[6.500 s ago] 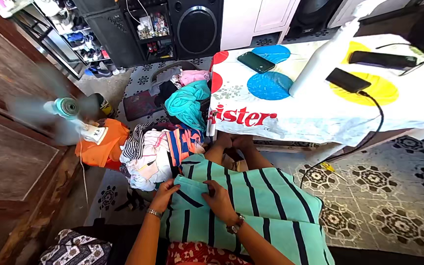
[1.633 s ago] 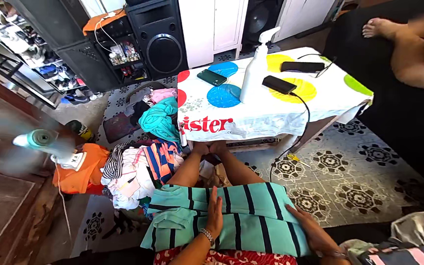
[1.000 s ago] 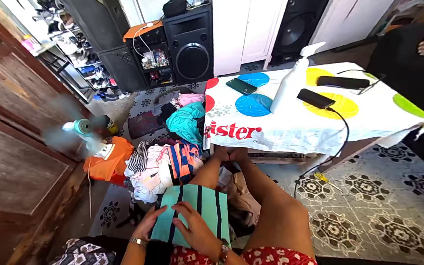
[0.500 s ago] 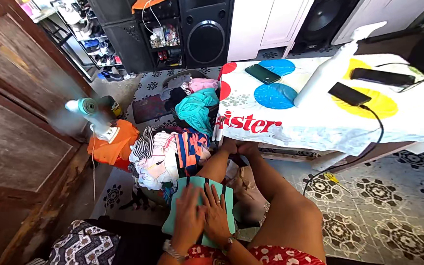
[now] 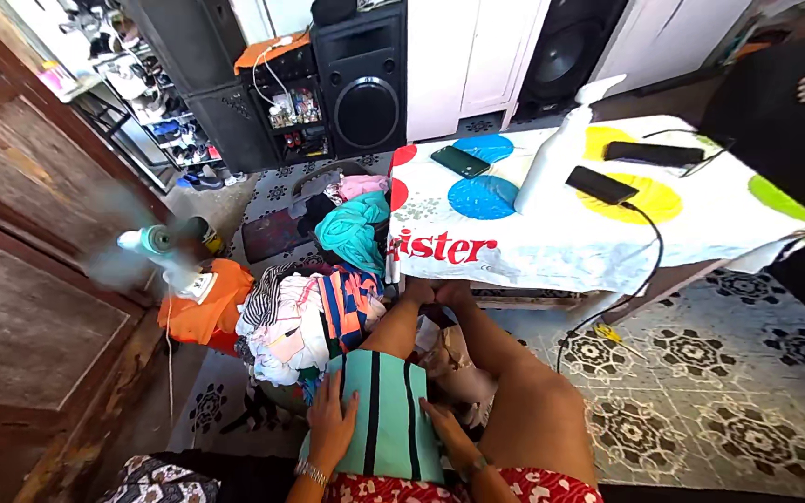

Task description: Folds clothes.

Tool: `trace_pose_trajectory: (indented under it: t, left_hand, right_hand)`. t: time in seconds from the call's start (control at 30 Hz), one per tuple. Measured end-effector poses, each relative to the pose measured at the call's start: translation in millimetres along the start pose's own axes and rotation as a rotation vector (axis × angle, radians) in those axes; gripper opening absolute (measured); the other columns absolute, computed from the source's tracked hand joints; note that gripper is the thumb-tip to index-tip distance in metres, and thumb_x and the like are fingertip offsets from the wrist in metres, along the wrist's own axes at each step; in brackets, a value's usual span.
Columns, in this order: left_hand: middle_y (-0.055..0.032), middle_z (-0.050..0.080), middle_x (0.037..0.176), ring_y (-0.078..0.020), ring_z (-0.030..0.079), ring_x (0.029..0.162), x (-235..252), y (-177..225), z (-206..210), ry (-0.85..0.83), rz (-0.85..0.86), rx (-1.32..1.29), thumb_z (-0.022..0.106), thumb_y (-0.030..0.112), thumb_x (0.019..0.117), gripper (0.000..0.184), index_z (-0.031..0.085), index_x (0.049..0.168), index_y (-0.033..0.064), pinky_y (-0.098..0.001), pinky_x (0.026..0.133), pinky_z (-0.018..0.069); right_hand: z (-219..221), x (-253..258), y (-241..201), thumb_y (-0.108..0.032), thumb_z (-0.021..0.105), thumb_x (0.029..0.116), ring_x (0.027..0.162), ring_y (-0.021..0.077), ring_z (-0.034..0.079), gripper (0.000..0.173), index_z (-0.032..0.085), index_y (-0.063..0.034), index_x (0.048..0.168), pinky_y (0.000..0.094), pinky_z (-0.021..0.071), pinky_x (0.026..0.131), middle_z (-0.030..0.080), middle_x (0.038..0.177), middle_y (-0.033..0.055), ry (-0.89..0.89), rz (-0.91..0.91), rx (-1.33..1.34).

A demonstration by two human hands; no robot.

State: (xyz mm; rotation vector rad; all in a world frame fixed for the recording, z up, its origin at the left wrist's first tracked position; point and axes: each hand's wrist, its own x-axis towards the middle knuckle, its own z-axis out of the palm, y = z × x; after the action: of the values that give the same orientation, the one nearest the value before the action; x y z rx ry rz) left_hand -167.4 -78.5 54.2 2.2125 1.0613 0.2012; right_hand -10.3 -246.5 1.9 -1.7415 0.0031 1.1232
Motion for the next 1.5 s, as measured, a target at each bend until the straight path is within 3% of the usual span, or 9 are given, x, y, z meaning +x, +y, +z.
trace_pose_trajectory:
  t: [0.1,0.27,0.4,0.53,0.77,1.0,1.13,1.33,1.5]
  left_hand:
    - [-0.0211,0.045,0.156,-0.0441,0.038,0.146,-48.6,21.8,-10.7,0.026,0.343,0.014,0.071,0.045,0.0883,0.072,0.055,0.145,0.0040,-0.0718,0.114,0.0277]
    - [-0.0232,0.054,0.147,-0.0411,0.052,0.137,-76.4,47.4,12.4,0.213,0.618,0.006,0.083,0.033,0.0746,0.077,0.059,0.140,-0.0003,-0.0690,0.111,0.0358]
    - [-0.0187,0.074,0.108,-0.0246,0.073,0.101,-41.7,65.8,-30.9,0.432,0.374,-0.305,0.066,0.002,0.0879,0.030,0.069,0.115,-0.0099,-0.0456,0.092,0.0585]
    - [-0.0039,0.072,0.106,-0.0017,0.069,0.097,-41.1,80.9,-130.8,0.316,0.234,-0.711,0.063,0.005,0.0950,0.038,0.051,0.127,-0.0116,-0.0235,0.091,0.0582]
    - [0.0010,0.072,0.103,-0.0039,0.070,0.096,-5.1,90.2,-197.3,0.300,0.324,-0.772,0.059,0.003,0.0977,0.031,0.050,0.126,-0.0053,-0.0249,0.091,0.0593]
    - [0.0208,0.073,0.107,0.0052,0.067,0.104,-12.7,70.7,-224.0,0.360,0.733,-0.553,0.065,0.028,0.0989,0.017,0.069,0.114,0.0228,-0.0214,0.096,0.0562]
    - [-0.0047,0.072,0.126,-0.0177,0.062,0.127,-38.7,26.6,-178.2,-0.107,0.878,-0.427,0.058,0.032,0.1028,0.031,0.073,0.122,0.0121,-0.0421,0.114,0.0459]
    - [-0.0074,0.069,0.134,-0.0311,0.056,0.136,-91.6,-43.7,-87.7,-0.540,0.751,-0.172,0.058,0.003,0.0958,0.037,0.072,0.128,0.0129,-0.0689,0.117,0.0278]
    - [-0.0073,0.073,0.109,-0.0072,0.069,0.104,-56.8,-22.5,-88.2,-0.288,0.274,-0.584,0.057,0.009,0.0991,0.026,0.066,0.117,-0.0070,-0.0298,0.098,0.0553]
  right_hand:
    - [-35.6,-17.3,-13.0,-0.029,0.051,0.1076,0.091,0.0250,0.071,0.037,0.059,0.0007,0.127,0.0437,0.0601,0.079,0.071,0.104,0.0165,-0.214,0.065,0.169]
    - [-7.6,-80.9,-93.8,-0.012,0.041,0.1086,0.079,0.0172,0.071,0.021,0.050,-0.0024,0.125,0.0330,0.0614,0.071,0.070,0.093,0.0098,-0.306,-0.030,0.559]
    - [25.7,-106.8,-130.4,-0.006,0.050,0.1051,0.087,0.0208,0.073,0.040,0.038,0.0011,0.143,0.0379,0.0636,0.076,0.067,0.108,0.0128,-0.425,-0.363,0.492]
    - [34.0,-85.9,-149.0,-0.020,0.082,0.0764,0.114,0.0163,0.059,0.095,0.032,0.0041,0.152,0.0313,0.0538,0.090,0.056,0.129,0.0142,-0.284,-0.795,0.193]
    - [46.7,-96.1,-229.6,0.001,0.073,0.0886,0.102,0.0031,0.067,0.040,0.057,0.0049,0.126,0.0235,0.0558,0.096,0.071,0.109,0.0031,-0.541,-0.764,0.094]
    - [11.9,-137.5,-247.5,-0.011,0.068,0.0912,0.100,0.0074,0.071,0.025,0.076,-0.0032,0.113,0.0291,0.0573,0.092,0.077,0.106,0.0055,-0.404,-1.523,-0.438]
    - [-10.9,-122.3,-163.8,-0.014,0.052,0.1012,0.116,0.0205,0.070,0.030,0.076,-0.0161,0.120,0.0386,0.0571,0.100,0.074,0.124,0.0086,-0.301,-1.725,-0.669]
    - [-44.7,-82.0,-17.1,0.012,0.063,0.0849,0.122,0.0290,0.067,0.049,0.076,-0.0173,0.122,0.0453,0.0556,0.102,0.074,0.126,0.0073,-0.551,-1.461,-0.914]
    - [-22.6,-74.4,-51.0,-0.007,0.070,0.0895,0.092,0.0110,0.072,0.020,0.073,0.0034,0.106,0.0335,0.0590,0.089,0.076,0.098,0.0075,-0.386,-0.790,-0.351]
